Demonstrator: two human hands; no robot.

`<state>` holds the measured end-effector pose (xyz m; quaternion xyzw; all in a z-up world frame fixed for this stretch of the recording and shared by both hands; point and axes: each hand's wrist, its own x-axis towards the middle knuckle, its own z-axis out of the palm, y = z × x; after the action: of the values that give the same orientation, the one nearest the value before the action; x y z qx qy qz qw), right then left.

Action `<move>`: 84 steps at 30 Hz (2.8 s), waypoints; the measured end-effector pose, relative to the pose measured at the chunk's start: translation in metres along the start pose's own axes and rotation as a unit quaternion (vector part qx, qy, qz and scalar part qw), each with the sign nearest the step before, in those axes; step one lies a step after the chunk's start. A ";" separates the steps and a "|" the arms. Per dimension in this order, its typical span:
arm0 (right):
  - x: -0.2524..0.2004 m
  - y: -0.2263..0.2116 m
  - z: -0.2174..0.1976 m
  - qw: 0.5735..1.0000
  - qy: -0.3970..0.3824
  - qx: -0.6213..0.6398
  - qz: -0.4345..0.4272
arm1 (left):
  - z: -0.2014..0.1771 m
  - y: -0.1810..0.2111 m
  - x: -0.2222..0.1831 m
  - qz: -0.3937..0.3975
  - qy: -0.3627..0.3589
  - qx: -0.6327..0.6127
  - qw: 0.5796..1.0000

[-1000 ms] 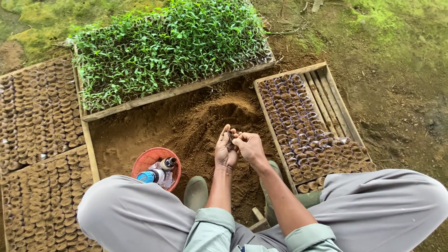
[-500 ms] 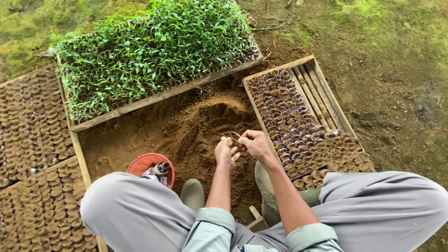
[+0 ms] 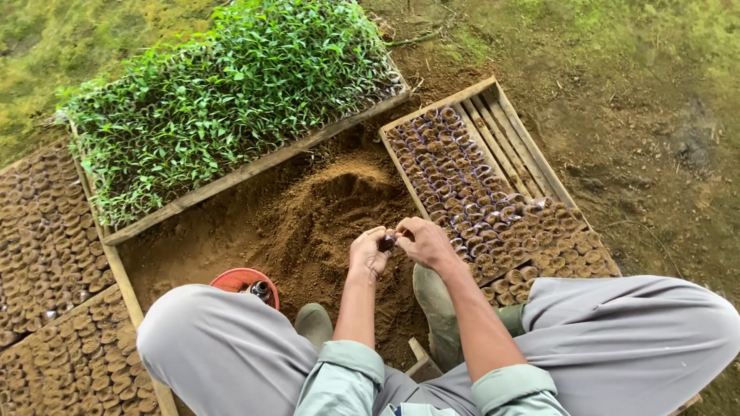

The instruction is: Wrapping individual soil blocks with plastic film and organizing them into a wooden tray for seedling preparation.

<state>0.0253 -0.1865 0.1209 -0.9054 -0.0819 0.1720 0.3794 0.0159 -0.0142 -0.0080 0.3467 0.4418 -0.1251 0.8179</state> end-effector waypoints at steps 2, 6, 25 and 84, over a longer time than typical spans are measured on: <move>0.001 0.004 0.000 1.000 0.001 0.010 0.002 | 0.001 -0.007 0.011 -0.003 0.000 -0.004 1.000; 0.006 0.010 -0.004 1.000 0.016 0.018 0.006 | 0.013 -0.014 0.023 -0.011 -0.009 -0.009 1.000; 0.008 0.079 -0.025 0.992 0.086 -0.008 0.094 | 0.097 -0.064 0.015 -0.115 -0.043 0.020 0.992; 0.087 0.269 -0.163 0.949 0.030 0.070 0.307 | 0.314 -0.103 0.016 0.242 -0.284 0.879 0.298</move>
<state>0.1720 -0.4573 0.0134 -0.8628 0.2236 0.2585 0.3725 0.1722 -0.3004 0.0477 0.8932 -0.2946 -0.3263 0.0945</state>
